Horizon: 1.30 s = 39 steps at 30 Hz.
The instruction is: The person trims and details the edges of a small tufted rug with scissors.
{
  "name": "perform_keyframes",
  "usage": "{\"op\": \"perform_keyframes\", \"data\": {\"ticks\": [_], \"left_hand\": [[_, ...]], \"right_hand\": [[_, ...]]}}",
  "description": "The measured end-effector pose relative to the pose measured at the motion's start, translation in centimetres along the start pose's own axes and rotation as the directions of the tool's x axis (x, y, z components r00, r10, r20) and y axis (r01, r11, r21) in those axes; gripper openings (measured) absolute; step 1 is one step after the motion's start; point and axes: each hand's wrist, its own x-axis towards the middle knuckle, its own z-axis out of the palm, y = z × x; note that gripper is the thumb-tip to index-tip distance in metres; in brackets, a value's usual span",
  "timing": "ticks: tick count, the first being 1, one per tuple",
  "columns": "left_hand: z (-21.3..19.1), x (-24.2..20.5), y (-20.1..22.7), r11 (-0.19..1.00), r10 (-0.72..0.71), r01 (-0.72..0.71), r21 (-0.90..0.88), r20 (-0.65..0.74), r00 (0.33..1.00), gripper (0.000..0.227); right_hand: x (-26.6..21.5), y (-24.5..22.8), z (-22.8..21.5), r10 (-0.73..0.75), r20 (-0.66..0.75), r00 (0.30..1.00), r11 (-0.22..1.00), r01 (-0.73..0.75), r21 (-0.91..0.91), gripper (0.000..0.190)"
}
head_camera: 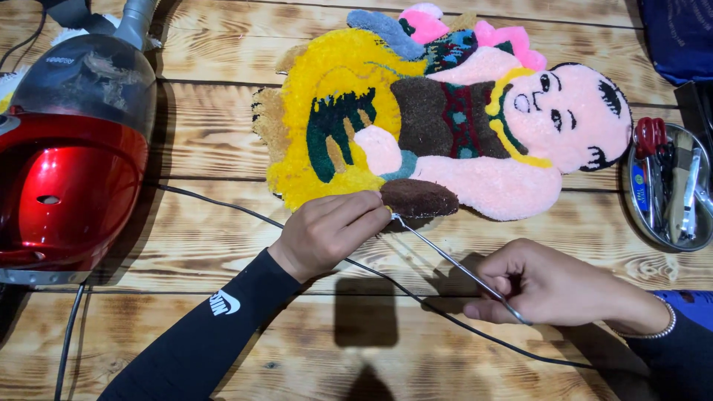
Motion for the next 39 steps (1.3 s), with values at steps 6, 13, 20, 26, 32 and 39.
{"op": "perform_keyframes", "data": {"ticks": [6,13,20,26,32,39], "left_hand": [[0.4,-0.1,-0.3,0.997,0.066,-0.066,0.043,-0.011,0.998,0.021],[0.8,-0.1,-0.5,0.993,0.100,-0.098,0.066,-0.016,0.995,0.023],[0.7,0.5,-0.4,0.994,0.093,-0.090,0.065,-0.049,0.994,0.020],[1.0,0.4,-0.2,0.996,0.062,-0.058,0.060,-0.065,0.996,0.020],[1.6,0.0,-0.4,0.996,0.063,-0.058,0.061,-0.090,0.994,0.019],[2.3,-0.4,-0.5,0.994,0.071,-0.062,0.085,-0.108,0.992,0.016]], "right_hand": [[0.2,1.6,-1.8,-0.100,0.153,0.983,0.985,0.076,0.152,0.060],[0.3,1.4,-3.2,-0.193,0.170,0.966,0.969,0.161,0.187,0.056],[0.3,-0.5,-4.2,-0.161,0.158,0.974,0.986,0.150,0.076,0.060],[0.2,-1.6,-4.8,-0.126,0.133,0.983,0.992,0.128,-0.008,0.063],[-0.2,-3.6,-5.4,-0.008,0.144,0.990,0.997,0.019,-0.070,0.056],[0.4,-1.9,-5.5,-0.030,0.178,0.984,0.999,0.032,-0.006,0.049]]}}
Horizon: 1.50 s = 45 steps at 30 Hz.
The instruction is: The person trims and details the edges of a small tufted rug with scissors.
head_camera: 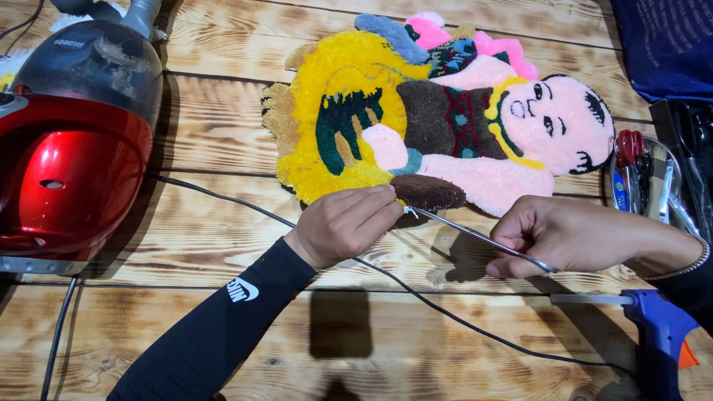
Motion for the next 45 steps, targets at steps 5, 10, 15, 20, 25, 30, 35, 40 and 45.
{"op": "perform_keyframes", "data": {"ticks": [5,10,15,20,25,30,35,40,45], "left_hand": [[0.2,0.0,0.0,1.000,0.005,-0.005,0.001,-0.007,1.000,0.013],[0.1,-0.1,-0.1,1.000,0.011,-0.011,-0.005,-0.003,1.000,0.014],[0.0,0.1,-0.1,1.000,0.015,-0.015,-0.014,-0.002,1.000,0.016],[-0.1,0.1,-0.1,1.000,0.014,-0.014,-0.013,0.001,1.000,0.016],[-0.1,0.1,-0.1,1.000,0.017,-0.017,-0.018,0.003,1.000,0.016],[0.0,0.0,-0.1,1.000,0.023,-0.023,-0.014,0.002,1.000,0.016],[0.1,0.0,-0.2,0.999,0.034,-0.034,-0.005,0.002,0.999,0.015],[-0.2,0.1,-0.1,1.000,0.029,-0.029,-0.007,0.011,1.000,0.016],[0.1,0.0,0.0,0.999,0.037,-0.037,-0.016,0.001,0.999,0.016]], "right_hand": [[0.2,1.0,-0.1,-0.031,0.031,0.999,0.997,0.029,0.067,0.051],[0.2,0.5,0.1,0.013,0.020,1.000,1.000,-0.013,0.019,0.050],[0.0,0.3,0.0,0.027,0.038,0.999,0.999,-0.029,0.045,0.049],[0.2,0.0,-0.1,0.002,0.034,0.999,0.999,-0.003,0.032,0.051],[0.1,-0.1,-0.1,-0.020,0.035,0.999,1.000,0.019,0.015,0.052],[0.1,0.1,0.1,0.031,0.020,0.999,0.999,-0.032,0.021,0.051],[0.3,0.7,0.3,-0.015,0.024,1.000,0.998,0.014,0.056,0.051],[0.3,0.6,0.5,-0.048,0.030,0.998,0.995,0.045,0.093,0.053],[0.2,0.3,0.9,0.001,-0.020,1.000,0.999,0.000,0.046,0.054]]}}
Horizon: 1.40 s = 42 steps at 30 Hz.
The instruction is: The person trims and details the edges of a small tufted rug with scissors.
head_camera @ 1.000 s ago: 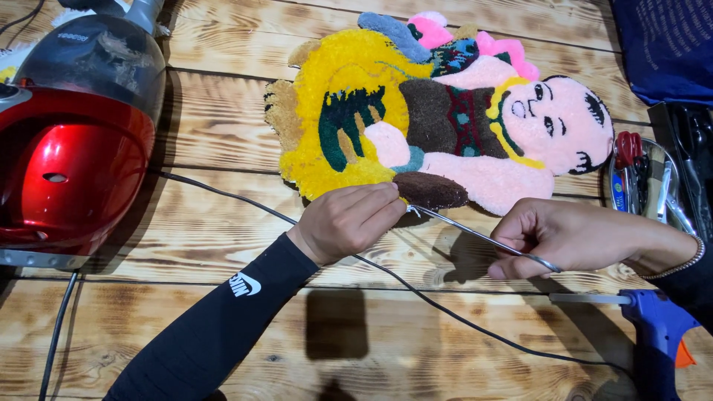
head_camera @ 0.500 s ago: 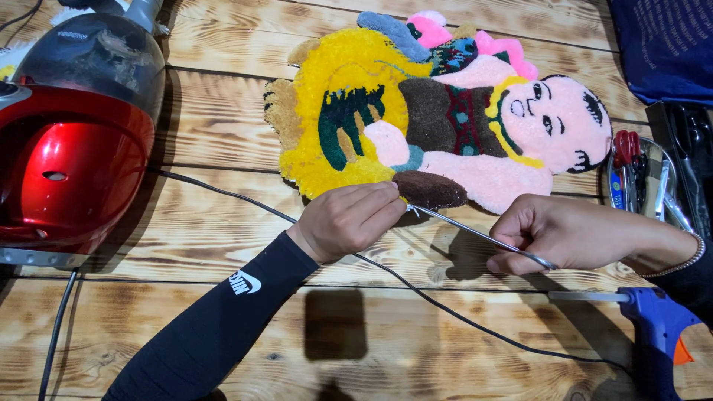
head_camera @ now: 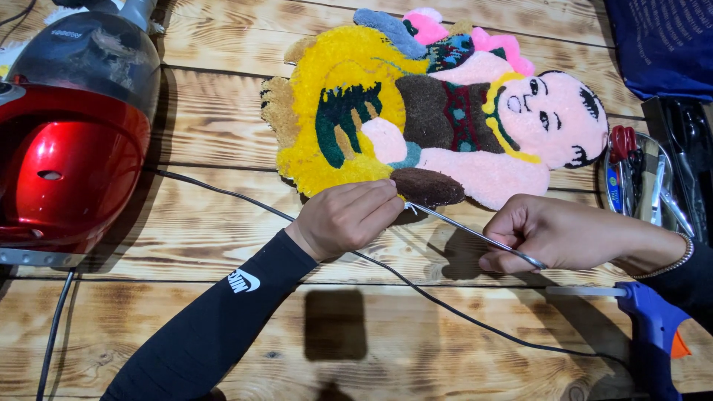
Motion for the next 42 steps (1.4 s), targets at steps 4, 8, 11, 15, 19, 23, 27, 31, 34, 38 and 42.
{"op": "perform_keyframes", "data": {"ticks": [4,8,11,15,19,23,27,31,34,38,42], "left_hand": [[-0.1,0.1,-0.1,1.000,-0.008,0.008,-0.002,0.004,1.000,0.016],[-0.2,0.1,-0.1,1.000,-0.005,0.005,0.001,0.007,1.000,0.016],[-0.1,0.0,0.0,1.000,-0.005,0.005,-0.001,0.004,1.000,0.016],[-0.1,0.1,0.0,1.000,-0.007,0.007,0.008,-0.001,1.000,0.016],[0.0,0.0,0.0,1.000,-0.018,0.018,-0.011,0.003,1.000,0.016],[0.1,0.1,0.0,0.999,-0.032,0.032,-0.013,0.005,0.999,0.019],[-0.6,0.8,0.3,0.997,-0.066,0.066,0.032,0.004,0.998,0.023],[-0.8,0.2,0.6,0.993,-0.111,0.110,0.034,0.031,0.993,0.029],[-0.8,-0.4,0.7,0.989,-0.141,0.144,-0.029,0.076,0.987,0.031],[-1.1,-0.8,0.4,0.993,-0.086,0.096,-0.076,0.122,0.989,0.032],[-0.7,-0.5,-0.4,0.995,-0.024,0.034,-0.091,0.116,0.993,0.027]], "right_hand": [[0.3,1.8,-0.4,-0.057,0.036,0.998,0.998,0.057,0.015,0.055],[-0.1,1.5,-0.4,-0.103,0.058,0.993,0.993,0.100,0.054,0.053],[-0.2,0.5,-0.2,-0.010,0.036,0.999,1.000,0.010,-0.006,0.051],[0.0,-0.3,0.0,-0.002,0.038,0.999,1.000,0.001,0.008,0.053],[0.5,1.7,0.1,-0.143,0.072,0.987,0.980,0.131,0.146,0.054],[0.6,1.8,1.1,-0.110,-0.022,0.994,0.989,0.112,0.096,0.058],[0.9,1.6,2.2,-0.073,-0.070,0.995,0.984,0.083,0.159,0.055],[1.4,3.2,2.9,-0.132,-0.140,0.981,0.985,0.146,0.094,0.060],[1.8,3.6,3.5,-0.143,-0.156,0.977,0.979,0.163,0.123,0.060],[2.3,4.3,4.8,-0.089,-0.144,0.985,0.960,0.123,0.251,0.054],[1.9,5.7,5.8,-0.177,-0.182,0.967,0.952,0.215,0.220,0.049]]}}
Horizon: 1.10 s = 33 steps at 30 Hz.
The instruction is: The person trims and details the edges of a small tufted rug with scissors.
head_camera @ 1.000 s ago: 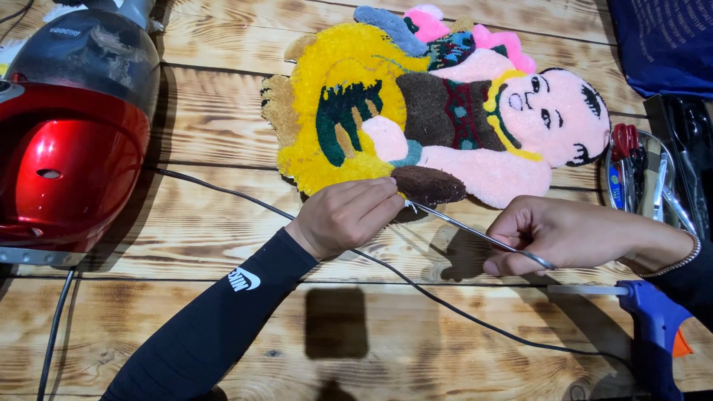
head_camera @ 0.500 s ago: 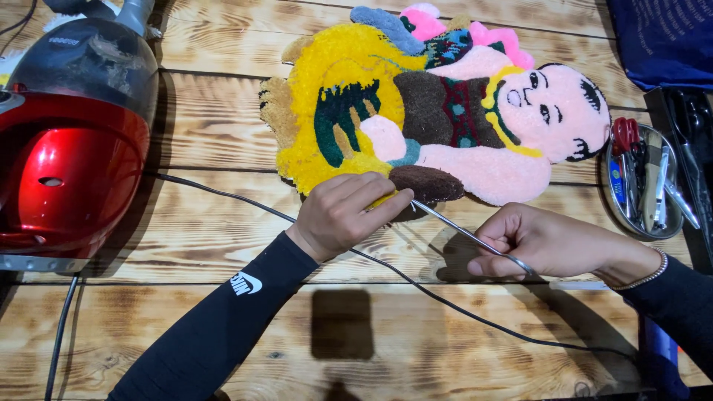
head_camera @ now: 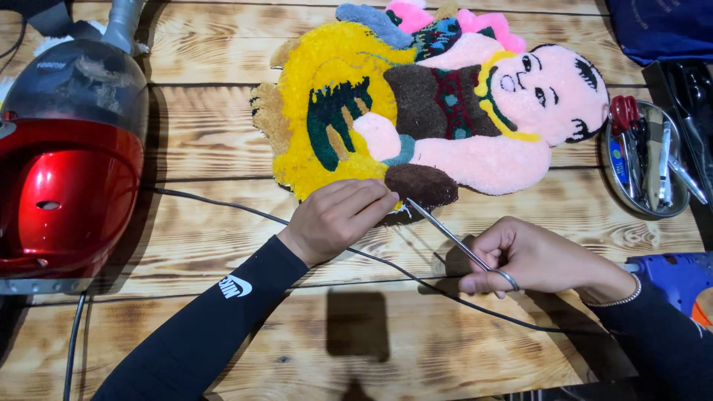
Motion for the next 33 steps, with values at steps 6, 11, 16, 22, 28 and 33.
{"op": "perform_keyframes", "data": {"ticks": [6,11,16,22,28,33], "left_hand": [[1.0,1.7,-1.0,0.997,-0.065,0.066,0.032,-0.007,0.998,0.017],[1.2,1.7,-1.7,0.997,-0.083,0.083,-0.001,-0.026,0.996,0.016],[0.6,0.7,-1.9,0.997,-0.039,0.041,0.063,-0.030,0.999,0.017],[1.3,0.8,-1.7,0.984,-0.139,0.146,0.102,-0.079,0.987,0.012],[1.6,1.7,-1.8,0.972,-0.137,0.150,0.180,-0.083,0.987,0.038],[2.4,1.3,-1.9,0.977,-0.151,0.167,0.129,-0.123,0.981,0.026]], "right_hand": [[0.1,-0.2,0.7,-0.026,-0.668,0.744,0.999,-0.002,-0.041,0.025],[2.4,1.7,-1.7,-0.155,-0.862,0.482,0.983,-0.014,-0.185,0.029],[5.6,2.4,-4.0,-0.202,-0.852,0.482,0.979,0.071,-0.191,0.030],[9.2,0.7,-7.1,-0.335,-0.789,0.516,0.938,0.099,-0.333,0.034],[7.0,-3.0,-3.4,-0.103,-0.788,0.607,0.981,-0.069,-0.182,0.035],[4.5,-1.9,3.0,0.011,-0.620,0.784,0.958,0.169,0.231,0.021]]}}
